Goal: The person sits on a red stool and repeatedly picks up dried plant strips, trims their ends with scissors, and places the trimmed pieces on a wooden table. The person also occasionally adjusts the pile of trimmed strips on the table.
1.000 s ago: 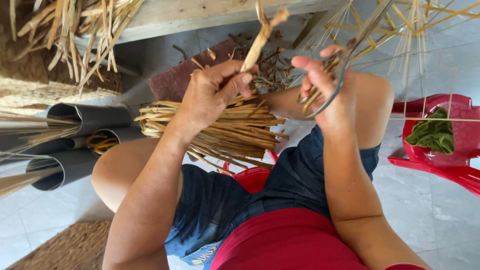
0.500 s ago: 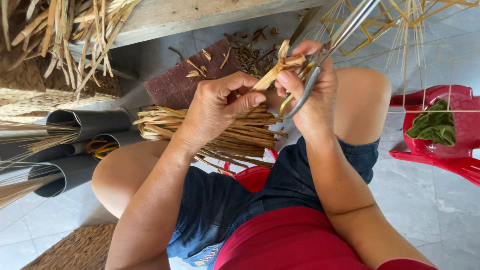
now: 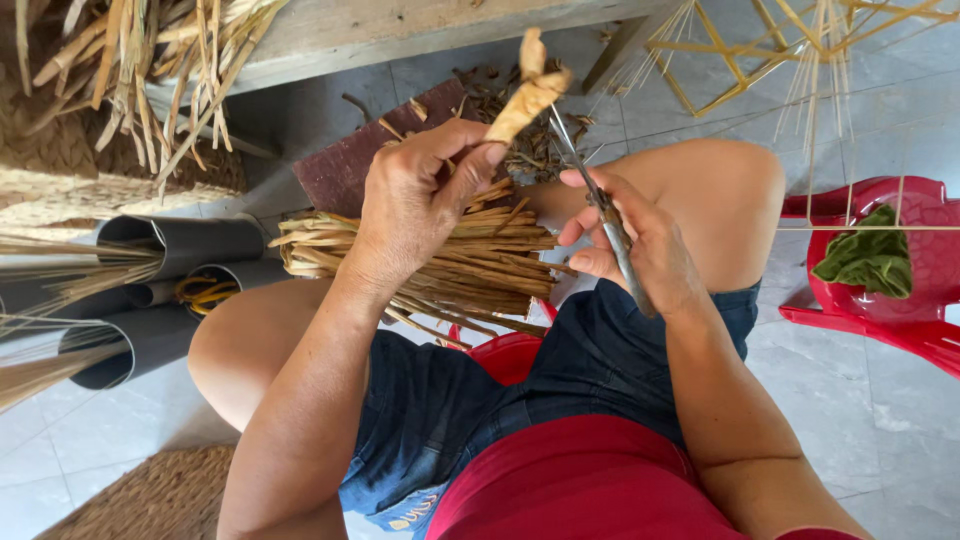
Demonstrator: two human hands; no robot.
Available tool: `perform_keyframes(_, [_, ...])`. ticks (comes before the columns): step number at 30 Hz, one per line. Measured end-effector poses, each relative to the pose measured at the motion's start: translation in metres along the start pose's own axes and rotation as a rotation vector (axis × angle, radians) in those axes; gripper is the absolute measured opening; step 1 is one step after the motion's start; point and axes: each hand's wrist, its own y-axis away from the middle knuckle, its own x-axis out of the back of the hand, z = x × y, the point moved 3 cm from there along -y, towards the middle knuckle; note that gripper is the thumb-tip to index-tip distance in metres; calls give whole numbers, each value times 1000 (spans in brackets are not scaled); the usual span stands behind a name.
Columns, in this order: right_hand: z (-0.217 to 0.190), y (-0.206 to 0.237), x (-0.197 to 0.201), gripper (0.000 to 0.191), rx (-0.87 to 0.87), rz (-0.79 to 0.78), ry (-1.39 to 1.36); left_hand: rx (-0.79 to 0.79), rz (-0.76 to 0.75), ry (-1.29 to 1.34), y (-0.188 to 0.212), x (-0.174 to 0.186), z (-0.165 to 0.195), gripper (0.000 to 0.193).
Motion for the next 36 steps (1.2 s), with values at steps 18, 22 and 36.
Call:
perform_keyframes(18, [45, 3, -1, 36, -119, 103, -174, -200, -25, -224, 3, -16, 7, 20])
perform_keyframes(22, [48, 5, 1, 28, -52, 233, -284, -136, -39, -10, 4, -17, 1, 15])
perform_keyframes(36, [-8, -14, -26, 58, 461, 279, -322, -95, -219, 349, 11, -27, -1, 13])
